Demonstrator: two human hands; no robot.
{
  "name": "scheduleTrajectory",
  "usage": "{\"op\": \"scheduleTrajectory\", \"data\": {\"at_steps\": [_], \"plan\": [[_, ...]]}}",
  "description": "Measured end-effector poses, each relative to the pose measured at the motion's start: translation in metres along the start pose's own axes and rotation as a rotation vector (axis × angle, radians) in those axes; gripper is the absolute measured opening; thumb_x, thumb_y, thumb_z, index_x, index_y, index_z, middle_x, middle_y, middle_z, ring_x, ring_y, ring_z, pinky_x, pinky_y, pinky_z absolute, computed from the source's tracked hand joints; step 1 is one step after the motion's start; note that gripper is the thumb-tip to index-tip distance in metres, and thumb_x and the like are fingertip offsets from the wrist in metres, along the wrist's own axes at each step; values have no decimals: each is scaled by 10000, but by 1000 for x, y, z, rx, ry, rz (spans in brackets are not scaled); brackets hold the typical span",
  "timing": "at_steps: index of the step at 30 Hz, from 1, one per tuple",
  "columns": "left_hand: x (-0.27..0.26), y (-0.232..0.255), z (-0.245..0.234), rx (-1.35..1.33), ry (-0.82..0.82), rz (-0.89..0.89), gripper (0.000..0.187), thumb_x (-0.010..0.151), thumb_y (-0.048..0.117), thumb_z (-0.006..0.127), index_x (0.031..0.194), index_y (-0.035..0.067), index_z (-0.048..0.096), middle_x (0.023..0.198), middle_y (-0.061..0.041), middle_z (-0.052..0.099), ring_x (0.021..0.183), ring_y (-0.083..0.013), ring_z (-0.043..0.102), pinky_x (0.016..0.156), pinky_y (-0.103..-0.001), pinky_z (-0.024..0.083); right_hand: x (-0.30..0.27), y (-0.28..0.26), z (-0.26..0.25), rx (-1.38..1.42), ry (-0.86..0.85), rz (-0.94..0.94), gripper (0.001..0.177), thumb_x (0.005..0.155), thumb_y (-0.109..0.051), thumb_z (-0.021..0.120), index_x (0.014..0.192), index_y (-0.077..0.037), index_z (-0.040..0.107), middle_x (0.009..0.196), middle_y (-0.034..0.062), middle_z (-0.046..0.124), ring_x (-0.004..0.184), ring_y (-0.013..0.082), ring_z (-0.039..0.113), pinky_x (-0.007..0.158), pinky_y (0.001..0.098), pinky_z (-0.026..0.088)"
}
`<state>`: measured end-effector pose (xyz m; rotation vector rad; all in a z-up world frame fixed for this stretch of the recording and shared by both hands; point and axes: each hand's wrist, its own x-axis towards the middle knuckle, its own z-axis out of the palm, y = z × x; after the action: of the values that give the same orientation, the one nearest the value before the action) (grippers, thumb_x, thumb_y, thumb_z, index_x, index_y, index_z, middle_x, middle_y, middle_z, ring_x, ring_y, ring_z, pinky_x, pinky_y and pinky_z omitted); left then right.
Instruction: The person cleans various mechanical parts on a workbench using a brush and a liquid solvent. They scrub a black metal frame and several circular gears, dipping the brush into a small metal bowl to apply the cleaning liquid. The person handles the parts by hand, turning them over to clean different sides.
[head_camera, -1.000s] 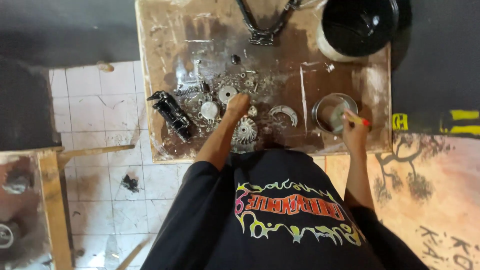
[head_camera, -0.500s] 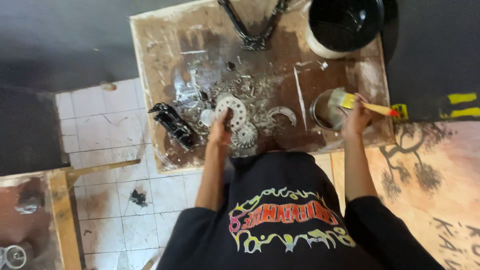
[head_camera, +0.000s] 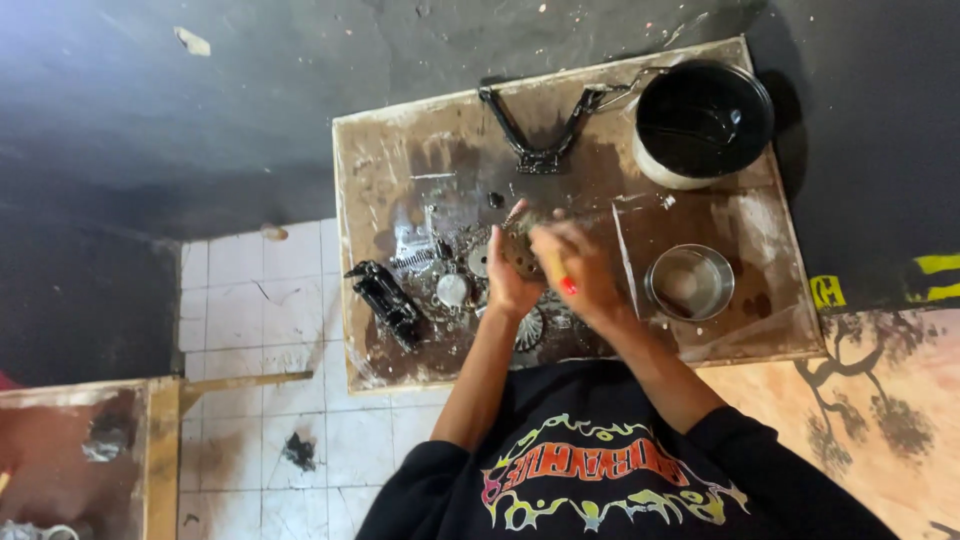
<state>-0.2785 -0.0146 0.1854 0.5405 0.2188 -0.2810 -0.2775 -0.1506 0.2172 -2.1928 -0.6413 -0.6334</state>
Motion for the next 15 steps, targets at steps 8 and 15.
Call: {"op": "scheduleTrajectory", "data": {"at_steps": [8,15], "plan": [[-3,-4,-37,12,-110,30,720,1060,691,332,1567,194,449,1474,-213,543,1312,-356,559,1094,-605,448,3,37,17,637,-251,125,160,994,-137,695,1121,-45,727,1081,97,746,975,220,716,863,371,586],[-1,4,-6,128,-43,41,762,977,716,327,1622,309,312,1474,-232,527,1245,-394,598,1091,-615,479,-21,-8,38,-28,6,-103,86,985,-122,714,1062,-83,708,1142,137,737,1041,257,723,859,355,633]]}}
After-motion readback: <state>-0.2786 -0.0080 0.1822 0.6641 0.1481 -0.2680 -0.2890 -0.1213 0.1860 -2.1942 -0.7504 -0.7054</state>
